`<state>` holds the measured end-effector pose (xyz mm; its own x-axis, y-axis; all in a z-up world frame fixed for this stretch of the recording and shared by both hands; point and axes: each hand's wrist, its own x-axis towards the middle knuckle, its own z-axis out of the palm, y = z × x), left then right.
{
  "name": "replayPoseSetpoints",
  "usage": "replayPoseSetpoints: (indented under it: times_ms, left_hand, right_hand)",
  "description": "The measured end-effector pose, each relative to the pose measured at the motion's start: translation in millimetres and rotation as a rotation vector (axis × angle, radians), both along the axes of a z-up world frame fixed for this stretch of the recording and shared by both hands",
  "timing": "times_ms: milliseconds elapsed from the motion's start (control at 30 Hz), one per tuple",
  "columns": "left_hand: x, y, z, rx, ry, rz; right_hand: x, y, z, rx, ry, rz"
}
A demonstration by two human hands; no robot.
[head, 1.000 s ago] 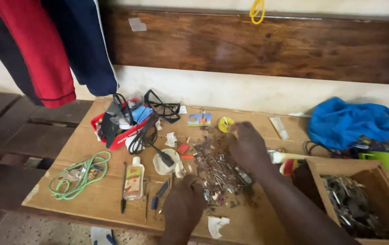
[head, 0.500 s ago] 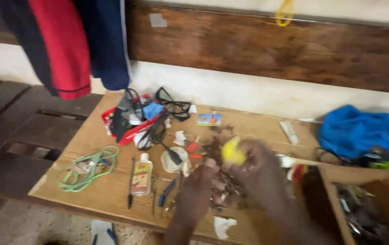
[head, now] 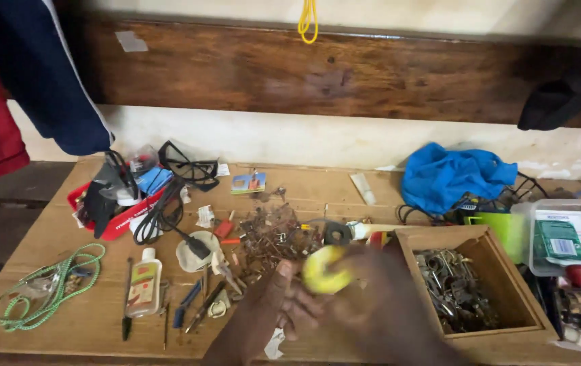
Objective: Sorting through a pile of small metal and electronic components on a workbench
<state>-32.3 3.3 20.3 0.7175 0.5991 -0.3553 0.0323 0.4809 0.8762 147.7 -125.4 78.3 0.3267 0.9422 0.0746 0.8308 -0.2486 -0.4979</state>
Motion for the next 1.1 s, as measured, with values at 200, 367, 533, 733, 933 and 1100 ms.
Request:
replayPoseSetpoints:
  times_ms: [200,367,533,733,933,1100]
  left_hand:
    - [0.5,4.6,9.1,0.182,0.15,0.085]
    - [-3.7,-2.9,21.1,0.385,0.52,0.14]
    - [-0.8,-1.1,-6.0,0.545,0.489,0.185]
    - [-7.5,6.8,-13.1,0.605,0.581,0.192]
    - [-22.2,13.7,-21.9,0.68,0.602,0.224]
    - [-29.7,9.6,-11.4,0.657,0.608,0.219]
  right_hand:
    - [113.4,-35.0,26.4,-0.3,-0.092,-0.603]
    - [101.9,-29.6,37.0,-0.283,-0.205,-0.492]
    - [71.7,42.9,-40.5,-0.07,-0.294,0.121]
    - [21.9,107.7,-164.5,-0.009,-0.205,-0.008]
    - [-26.2,115.9,-164.1,0.253,-0.034,0.198]
    - [-43.4,105.4,-150.2,0.163,-0.227,0.262]
